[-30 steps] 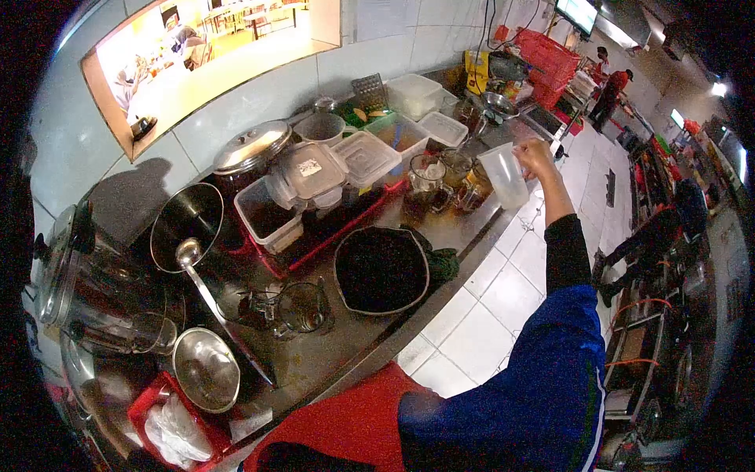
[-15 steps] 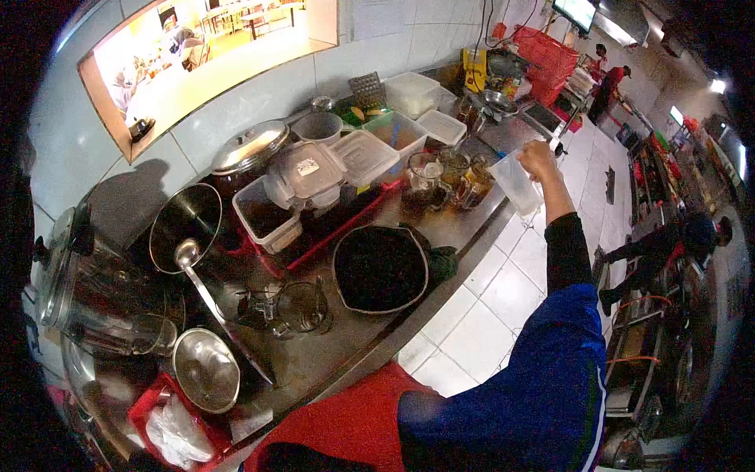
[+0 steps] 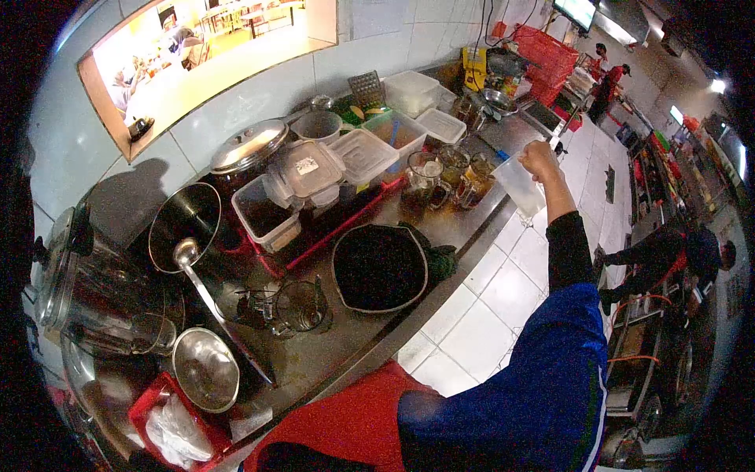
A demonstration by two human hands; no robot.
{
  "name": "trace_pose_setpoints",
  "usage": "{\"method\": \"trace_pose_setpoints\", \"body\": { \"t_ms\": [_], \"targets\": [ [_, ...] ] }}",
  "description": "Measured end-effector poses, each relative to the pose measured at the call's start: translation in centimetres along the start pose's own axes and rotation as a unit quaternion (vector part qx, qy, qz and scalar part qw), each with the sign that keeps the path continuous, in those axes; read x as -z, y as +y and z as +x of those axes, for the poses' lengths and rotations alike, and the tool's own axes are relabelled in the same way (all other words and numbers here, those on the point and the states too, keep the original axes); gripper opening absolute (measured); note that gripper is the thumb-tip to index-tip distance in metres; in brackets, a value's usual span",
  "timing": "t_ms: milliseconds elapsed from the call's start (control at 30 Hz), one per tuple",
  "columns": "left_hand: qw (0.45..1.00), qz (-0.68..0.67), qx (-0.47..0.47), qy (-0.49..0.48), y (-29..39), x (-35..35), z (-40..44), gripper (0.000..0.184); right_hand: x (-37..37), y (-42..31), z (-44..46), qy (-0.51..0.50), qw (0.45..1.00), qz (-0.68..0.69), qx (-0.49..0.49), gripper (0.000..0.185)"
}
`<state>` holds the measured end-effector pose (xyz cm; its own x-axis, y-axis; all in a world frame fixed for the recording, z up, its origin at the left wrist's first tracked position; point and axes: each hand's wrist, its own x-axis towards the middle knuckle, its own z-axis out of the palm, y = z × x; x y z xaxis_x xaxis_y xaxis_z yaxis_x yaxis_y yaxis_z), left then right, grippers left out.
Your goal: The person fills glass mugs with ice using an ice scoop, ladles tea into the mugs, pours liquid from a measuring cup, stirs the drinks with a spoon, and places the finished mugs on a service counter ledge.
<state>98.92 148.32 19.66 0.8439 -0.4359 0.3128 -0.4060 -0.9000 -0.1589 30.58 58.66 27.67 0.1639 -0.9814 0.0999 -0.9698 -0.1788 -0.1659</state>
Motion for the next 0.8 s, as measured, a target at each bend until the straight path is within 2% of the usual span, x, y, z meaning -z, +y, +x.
{"method": "trace_pose_setpoints", "body": {
  "t_ms": [67, 133, 167, 233, 400, 467, 533, 567, 633, 667, 733, 800],
  "targets": [
    [0.999, -0.032, -0.014, 0.014, 0.5, 0.1, -0.3, 0.020, -0.3, 0.5, 0.4, 0.011, 1.000, 0.003, 0.012, 0.024],
    [0.981, -0.062, -0.059, 0.171, 0.3, -1.0, -0.7, 0.021, -0.3, 0.5, 0.5, 0.020, 0.999, 0.005, 0.025, 0.025],
    [0.982, -0.062, -0.058, 0.171, -0.2, -1.1, -0.4, 0.021, -0.2, 0.5, 0.7, -0.002, 1.000, -0.011, 0.017, 0.026],
    [0.995, 0.071, -0.063, 0.019, -0.8, -0.9, 0.0, 0.022, 0.1, 0.2, 0.5, -0.024, 0.999, -0.027, 0.009, 0.027],
    [0.999, -0.005, 0.011, 0.038, -0.5, -0.8, -0.1, 0.024, 0.5, -0.3, -1.1, 0.031, 0.999, 0.015, 0.018, 0.022],
    [0.998, -0.038, 0.031, 0.032, -1.0, -1.3, -0.1, 0.024, 0.5, 0.7, -0.3, 0.004, 0.999, 0.037, 0.006, 0.022],
    [0.975, 0.075, -0.161, 0.135, -4.3, -3.9, 0.3, 0.025, 0.6, 1.0, 0.0, -0.022, 0.998, 0.059, -0.007, 0.022],
    [0.975, 0.075, -0.161, 0.135, -4.6, -4.0, 0.6, 0.025, 0.7, 1.0, 0.0, -0.025, 0.995, 0.094, -0.014, 0.022],
    [0.989, 0.044, -0.125, 0.059, -4.1, -3.2, 1.0, 0.025, 0.7, 0.9, 0.1, -0.028, 0.991, 0.129, -0.022, 0.022],
    [0.989, 0.044, -0.125, 0.059, -3.8, -2.9, 0.8, 0.025, 0.5, 0.8, 0.3, -0.028, 0.988, 0.155, 0.004, 0.022],
    [0.992, -0.120, 0.024, 0.028, -0.5, -0.6, -0.3, 0.023, 0.3, 0.2, 0.6, -0.028, 0.983, 0.180, 0.030, 0.022],
    [0.997, -0.071, 0.005, 0.036, -3.0, -2.9, 0.4, 0.024, 0.0, -1.2, 0.6, -0.040, 0.982, 0.165, 0.081, 0.022]
  ]
}}
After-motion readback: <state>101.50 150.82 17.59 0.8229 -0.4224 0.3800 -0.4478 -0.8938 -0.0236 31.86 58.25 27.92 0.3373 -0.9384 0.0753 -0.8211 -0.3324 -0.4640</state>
